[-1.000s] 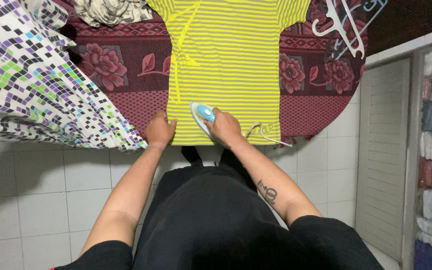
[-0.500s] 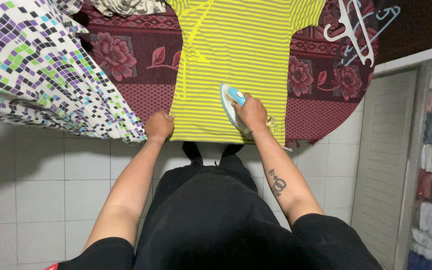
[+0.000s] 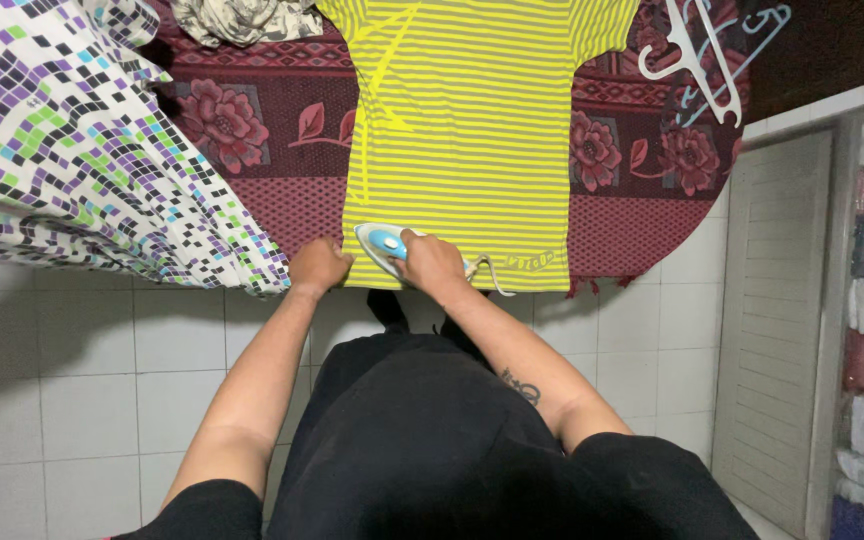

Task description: The person irons a yellow striped t-shirt on a bed. They smooth the fabric with one hand while moving the iron with the other, then flip the shirt over to iron the other side.

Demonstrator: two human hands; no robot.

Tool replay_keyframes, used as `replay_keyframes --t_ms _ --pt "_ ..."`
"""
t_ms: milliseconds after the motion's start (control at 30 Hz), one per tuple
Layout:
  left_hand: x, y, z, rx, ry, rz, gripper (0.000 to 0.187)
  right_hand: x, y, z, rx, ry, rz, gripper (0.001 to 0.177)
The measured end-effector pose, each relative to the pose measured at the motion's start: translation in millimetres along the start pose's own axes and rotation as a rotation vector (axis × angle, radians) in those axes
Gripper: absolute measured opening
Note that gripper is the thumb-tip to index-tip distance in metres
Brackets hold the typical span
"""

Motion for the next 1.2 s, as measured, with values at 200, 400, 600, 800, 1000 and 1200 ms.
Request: replay_keyframes --t_ms 200,400,600,800,1000,1200 --pt "5 -4 0 0.045 0.021 -0.036 0.039 -4 14 32 0.044 -0.125 0.059 0.042" --pt "6 0 7 0.109 0.052 -0.067 0.04 -1 43 121 0.089 -0.42 0.146 0.047" --pt "3 6 10 0.04 0.091 -0.127 0.034 -3 64 182 0.065 -0.424 0.285 0.051" --pt "11 6 -5 -0.014 0.063 -0.116 0.037 -9 43 136 0.065 -0.318 0.169 0.049" --pt "10 1 -5 0.034 0.004 -0.02 0.033 -20 0 45 0.032 -0.108 0.036 0.042" --pt "-4 -5 37 0.276 -0.441 0.313 0.021 -24 -5 42 0.028 -0.085 0.093 0.037"
Point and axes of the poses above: each hand's wrist, its own x-axis towards the middle knuckle, its own y-axis out of the back of the hand, z = x × y, the point moved 5 cm from there along x, towards the middle knuckle, and after that the axes turned 5 degrees about -y, right-handed, at the moved point
